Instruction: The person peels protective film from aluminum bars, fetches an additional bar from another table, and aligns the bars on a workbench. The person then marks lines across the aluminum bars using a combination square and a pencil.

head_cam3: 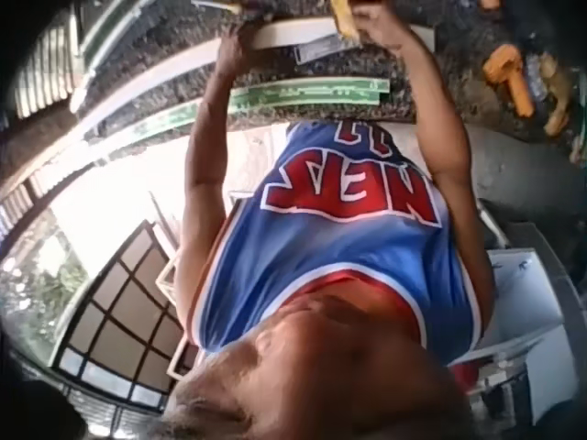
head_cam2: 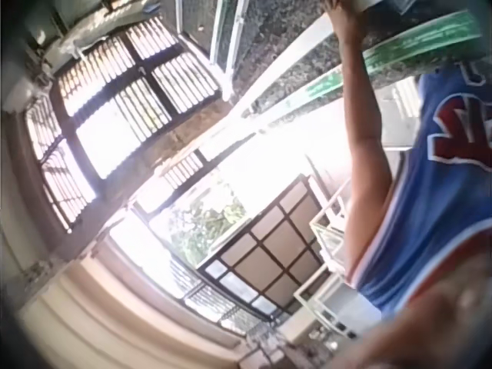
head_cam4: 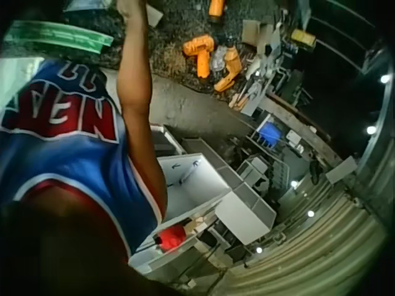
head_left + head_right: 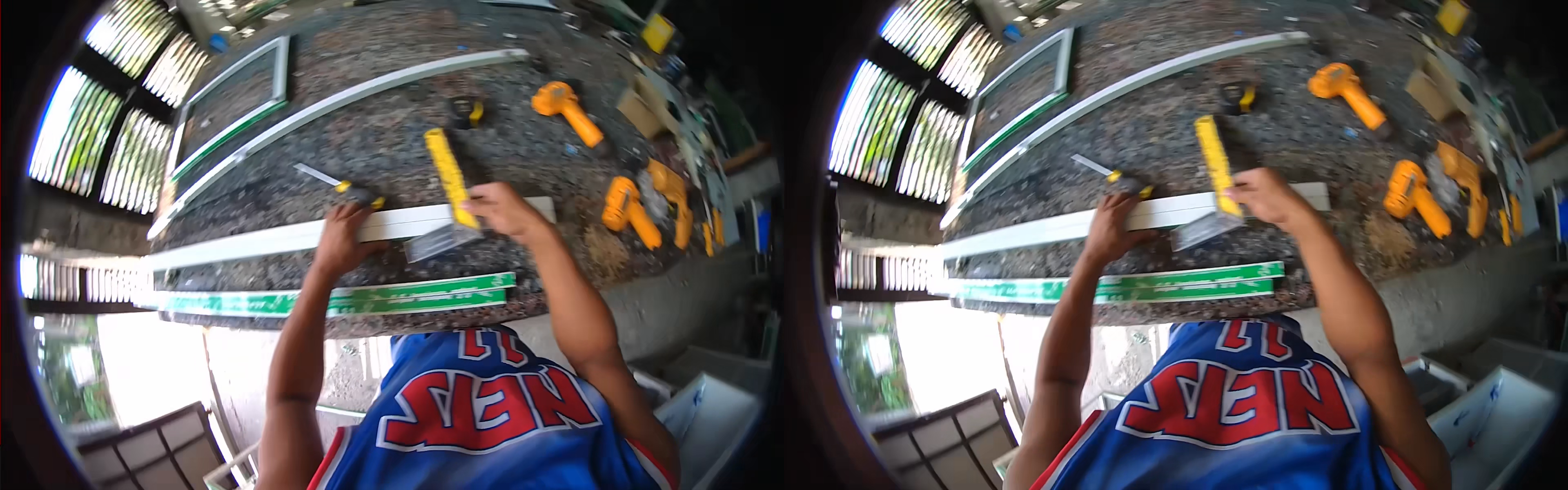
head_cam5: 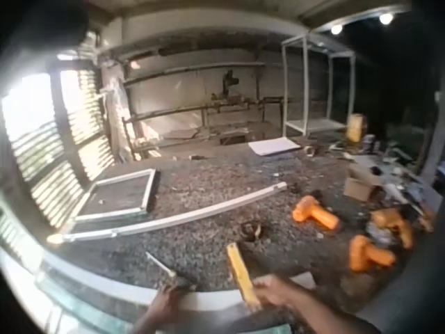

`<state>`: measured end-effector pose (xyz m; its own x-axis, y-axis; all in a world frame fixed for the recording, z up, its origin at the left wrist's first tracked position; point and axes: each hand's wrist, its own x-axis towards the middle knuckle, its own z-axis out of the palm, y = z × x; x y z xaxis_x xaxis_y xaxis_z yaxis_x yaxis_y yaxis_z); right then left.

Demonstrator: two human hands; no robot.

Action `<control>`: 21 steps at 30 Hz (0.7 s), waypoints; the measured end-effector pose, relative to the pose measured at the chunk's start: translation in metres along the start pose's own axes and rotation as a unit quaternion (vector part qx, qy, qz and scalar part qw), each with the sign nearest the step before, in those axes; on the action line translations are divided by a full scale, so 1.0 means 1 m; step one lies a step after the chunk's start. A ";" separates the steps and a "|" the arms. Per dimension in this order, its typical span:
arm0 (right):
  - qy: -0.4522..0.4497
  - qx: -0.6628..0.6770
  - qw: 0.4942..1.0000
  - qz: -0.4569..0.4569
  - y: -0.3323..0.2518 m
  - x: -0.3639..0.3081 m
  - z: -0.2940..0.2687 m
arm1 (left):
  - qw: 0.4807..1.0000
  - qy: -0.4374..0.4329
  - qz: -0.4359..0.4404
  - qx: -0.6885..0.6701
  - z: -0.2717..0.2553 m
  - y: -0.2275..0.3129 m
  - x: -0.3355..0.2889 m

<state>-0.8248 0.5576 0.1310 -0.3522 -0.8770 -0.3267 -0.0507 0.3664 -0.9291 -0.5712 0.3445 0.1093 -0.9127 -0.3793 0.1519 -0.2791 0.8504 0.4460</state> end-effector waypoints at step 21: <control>0.129 -0.403 0.905 -0.039 0.005 -0.073 -0.045 | 1.000 0.010 -0.007 -0.027 0.019 -0.011 -0.007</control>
<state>-0.8410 0.6372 0.1576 -0.5198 -0.8461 -0.1177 -0.7133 0.5058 -0.4851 -0.5677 0.3445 0.0863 -0.9021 -0.3995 0.1632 -0.2756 0.8243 0.4945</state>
